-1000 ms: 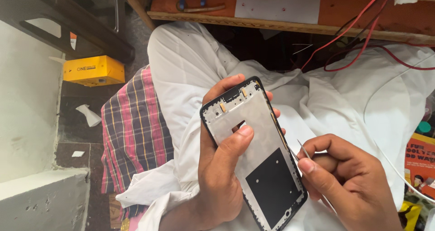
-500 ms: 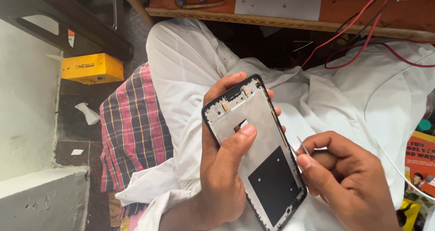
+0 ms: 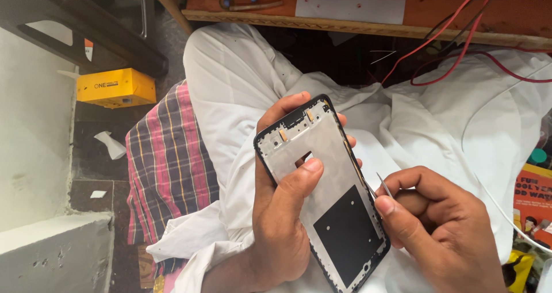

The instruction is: The person uses a metal spudger to pry and separate the screen assembly from the phone frame. They work along the edges and corners, occasionally rotating the device to access different sides. The task involves careful prying to avoid damaging internal components.

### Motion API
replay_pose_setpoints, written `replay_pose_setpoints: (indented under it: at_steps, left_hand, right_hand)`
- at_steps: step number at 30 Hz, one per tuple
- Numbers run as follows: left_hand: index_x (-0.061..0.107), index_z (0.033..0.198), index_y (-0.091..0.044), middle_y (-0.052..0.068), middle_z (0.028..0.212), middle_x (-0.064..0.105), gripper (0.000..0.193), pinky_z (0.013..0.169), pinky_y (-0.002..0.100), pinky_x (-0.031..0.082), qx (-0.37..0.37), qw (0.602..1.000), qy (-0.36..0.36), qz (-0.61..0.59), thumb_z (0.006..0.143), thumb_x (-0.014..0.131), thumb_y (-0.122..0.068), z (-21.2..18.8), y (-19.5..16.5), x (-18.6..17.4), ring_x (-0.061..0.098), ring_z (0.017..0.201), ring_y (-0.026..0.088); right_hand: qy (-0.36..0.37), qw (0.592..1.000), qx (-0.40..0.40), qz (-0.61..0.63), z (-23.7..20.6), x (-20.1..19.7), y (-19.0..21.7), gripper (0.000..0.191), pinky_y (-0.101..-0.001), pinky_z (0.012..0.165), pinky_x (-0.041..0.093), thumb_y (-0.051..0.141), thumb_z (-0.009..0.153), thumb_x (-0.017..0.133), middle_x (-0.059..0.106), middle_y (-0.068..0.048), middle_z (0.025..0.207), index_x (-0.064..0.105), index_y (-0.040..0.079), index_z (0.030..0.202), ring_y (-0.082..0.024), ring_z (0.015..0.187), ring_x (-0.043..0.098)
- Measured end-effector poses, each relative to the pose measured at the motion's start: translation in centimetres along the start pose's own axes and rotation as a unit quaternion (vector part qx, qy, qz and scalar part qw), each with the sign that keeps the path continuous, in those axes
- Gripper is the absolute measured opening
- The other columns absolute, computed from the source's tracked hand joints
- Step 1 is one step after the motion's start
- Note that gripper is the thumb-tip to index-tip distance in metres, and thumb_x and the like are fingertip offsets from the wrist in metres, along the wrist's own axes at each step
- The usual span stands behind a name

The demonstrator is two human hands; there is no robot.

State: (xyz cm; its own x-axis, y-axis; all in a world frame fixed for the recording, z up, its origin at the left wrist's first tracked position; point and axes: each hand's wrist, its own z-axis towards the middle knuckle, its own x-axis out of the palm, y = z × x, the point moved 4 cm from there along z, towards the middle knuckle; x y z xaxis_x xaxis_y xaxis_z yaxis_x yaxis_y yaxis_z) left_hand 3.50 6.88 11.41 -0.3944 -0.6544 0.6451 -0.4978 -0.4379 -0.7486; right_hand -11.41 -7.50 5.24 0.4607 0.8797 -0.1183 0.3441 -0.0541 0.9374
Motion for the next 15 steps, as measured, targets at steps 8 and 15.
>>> replay_pose_setpoints:
  at_steps: [8,15]
  left_hand:
    - [0.032,0.153,-0.005,0.024,0.13,0.056,0.068,0.096,0.042,0.056,0.035,0.997,-0.029,-0.062,0.088,0.051,-0.008,-1.0,-0.2,1.1,0.061,0.111,0.026]
    - [0.032,0.153,-0.004,0.026,0.129,0.056,0.067,0.096,0.043,0.057,0.035,0.996,-0.039,-0.07,0.089,0.053,-0.005,-1.3,-0.2,1.0,0.063,0.109,0.027]
  right_hand:
    - [-0.018,1.0,-0.025,-0.001,-0.7,0.4,1.0,0.013,-0.0218,0.049,0.041,0.002,0.098,0.069,0.072,-0.007,0.067,0.063,-0.005,0.108,-0.006,0.056,0.056]
    - [-0.022,0.999,-0.049,-0.002,-0.9,0.5,1.7,0.013,-0.02,0.05,0.044,0.003,0.098,0.07,0.072,-0.006,0.066,0.066,-0.004,0.107,-0.005,0.057,0.057]
